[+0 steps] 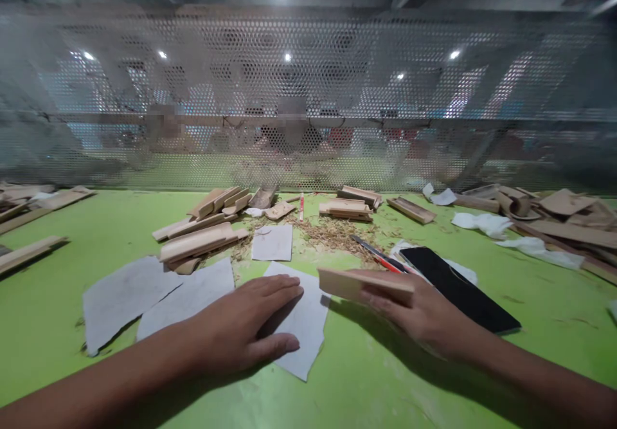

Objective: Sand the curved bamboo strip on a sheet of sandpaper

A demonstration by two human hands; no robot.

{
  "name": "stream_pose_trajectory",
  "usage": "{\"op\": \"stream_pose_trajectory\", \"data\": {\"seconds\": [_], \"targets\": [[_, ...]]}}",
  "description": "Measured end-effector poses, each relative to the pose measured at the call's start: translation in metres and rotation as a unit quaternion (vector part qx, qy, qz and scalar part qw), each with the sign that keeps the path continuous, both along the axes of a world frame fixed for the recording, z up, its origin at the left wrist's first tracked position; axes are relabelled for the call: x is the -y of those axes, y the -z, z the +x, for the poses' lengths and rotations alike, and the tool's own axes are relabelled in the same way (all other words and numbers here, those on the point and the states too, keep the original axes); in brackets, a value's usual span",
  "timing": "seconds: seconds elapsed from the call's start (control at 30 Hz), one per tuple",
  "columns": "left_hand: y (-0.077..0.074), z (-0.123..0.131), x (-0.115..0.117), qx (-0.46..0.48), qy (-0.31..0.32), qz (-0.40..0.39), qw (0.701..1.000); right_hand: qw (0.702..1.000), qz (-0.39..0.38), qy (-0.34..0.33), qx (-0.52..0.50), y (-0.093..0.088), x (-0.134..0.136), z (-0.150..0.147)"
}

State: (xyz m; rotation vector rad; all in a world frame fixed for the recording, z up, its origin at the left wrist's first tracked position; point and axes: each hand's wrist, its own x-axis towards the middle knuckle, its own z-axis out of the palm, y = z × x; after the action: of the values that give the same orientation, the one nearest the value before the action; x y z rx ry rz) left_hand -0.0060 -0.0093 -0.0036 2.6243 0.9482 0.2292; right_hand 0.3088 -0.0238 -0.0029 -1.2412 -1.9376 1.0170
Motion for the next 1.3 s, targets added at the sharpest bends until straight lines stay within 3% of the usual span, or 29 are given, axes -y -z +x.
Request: {"op": "stream_pose_trajectory", "data": {"seconds": [0.13,0.23,0.47,0.63,0.8,0.9,1.07,1.2,1.3], "targets": [[-0.001,0.0,0.0,0.006,0.002,-0.006,1.0,0.988,0.071,-0.116,0.068,0.002,-0.004,0.0],[-0.003,0.001,0.0,0.004,0.003,-0.012,1.0,0.982,0.098,-0.14,0.082,0.004,-0.003,-0.001],[-0.007,0.003,0.0,-0.007,-0.015,-0.032,0.999,0.967,0.07,-0.226,0.099,-0.006,0.013,-0.009],[-0.006,0.004,-0.001,-0.006,-0.015,-0.026,1.0,0.973,0.098,-0.182,0.105,-0.008,0.012,-0.009],[-0.004,0.004,-0.002,-0.017,-0.009,-0.03,0.999,0.964,0.089,-0.23,0.103,-0.005,0.014,-0.01],[-0.003,0.003,-0.002,-0.004,-0.016,-0.021,1.0,0.975,0.088,-0.175,0.103,-0.007,0.015,-0.012],[-0.003,0.003,-0.002,0.004,-0.007,-0.028,1.0,0.978,0.008,-0.194,0.081,-0.01,0.018,-0.021],[-0.003,0.005,-0.001,-0.002,-0.016,-0.026,1.0,0.988,0.062,-0.118,0.072,-0.006,0.014,-0.02],[-0.002,0.004,0.0,0.001,-0.012,-0.024,1.0,0.984,0.042,-0.154,0.076,-0.003,0.015,-0.018]]}}
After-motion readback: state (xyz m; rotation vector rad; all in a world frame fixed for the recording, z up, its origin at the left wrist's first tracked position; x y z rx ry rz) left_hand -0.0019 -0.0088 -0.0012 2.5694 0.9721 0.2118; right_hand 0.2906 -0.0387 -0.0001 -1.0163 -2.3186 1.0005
